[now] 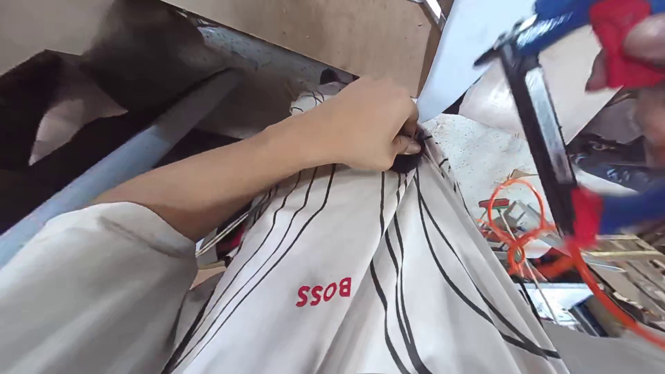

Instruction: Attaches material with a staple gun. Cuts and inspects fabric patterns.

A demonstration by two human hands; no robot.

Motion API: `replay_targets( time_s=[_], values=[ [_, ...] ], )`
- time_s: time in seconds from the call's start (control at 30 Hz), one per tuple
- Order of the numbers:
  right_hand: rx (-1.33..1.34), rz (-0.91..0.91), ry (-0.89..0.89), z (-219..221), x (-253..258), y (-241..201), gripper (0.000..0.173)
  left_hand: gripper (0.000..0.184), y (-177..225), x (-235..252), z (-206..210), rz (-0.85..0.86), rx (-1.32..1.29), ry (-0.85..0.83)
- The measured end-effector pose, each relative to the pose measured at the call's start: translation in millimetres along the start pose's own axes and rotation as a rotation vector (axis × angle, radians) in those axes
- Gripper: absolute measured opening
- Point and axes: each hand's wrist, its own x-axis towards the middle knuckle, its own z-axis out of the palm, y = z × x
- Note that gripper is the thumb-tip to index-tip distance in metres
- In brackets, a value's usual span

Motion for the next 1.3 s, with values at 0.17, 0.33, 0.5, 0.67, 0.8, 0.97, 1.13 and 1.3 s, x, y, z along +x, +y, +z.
replay_targets(
  time_s=[0.17, 0.33, 0.5, 0.67, 0.8, 0.97, 1.13, 1.3],
  values=[
    [0.223, 0.096, -0.311, 40.7, -22.6, -47.7, 0.029, 0.024, -6.0, -1.1, 3.7, 0.103, -0.041, 0.068],
    [0.038, 0.026, -0.434, 54.7, -5.2, -68.9, 0.074, 0.011, -8.8, -0.3, 7.6, 0.172, -0.041, 0.106],
    [-0.051, 0.046, -0.454, 59.5, 5.4, -73.4, 0.076, 0.009, -8.0, -0.7, 10.8, 0.168, -0.011, 0.109],
    [-0.068, 0.035, -0.474, 63.2, 3.2, -72.4, 0.077, 0.009, -0.6, -3.2, 13.5, 0.146, 0.047, 0.130],
    [0.072, -0.146, -0.370, 56.8, -4.5, -26.9, 0.068, 0.012, -2.5, -4.1, 11.3, 0.066, -0.038, 0.115],
    [-0.619, -0.427, 0.319, 50.3, 3.0, 46.6, 0.101, 0.043, -51.0, -21.3, 24.6, 0.333, -0.606, 0.169],
    [-0.706, -0.462, 0.648, 67.8, 94.0, 138.9, 0.087, 0.039, -59.6, -22.8, 42.1, 0.432, -0.795, 0.251],
    [-0.393, -0.523, 0.848, 67.5, 134.4, 156.1, 0.062, 0.017, -37.2, -17.7, 37.3, 0.298, -0.809, 0.456]
  ],
)
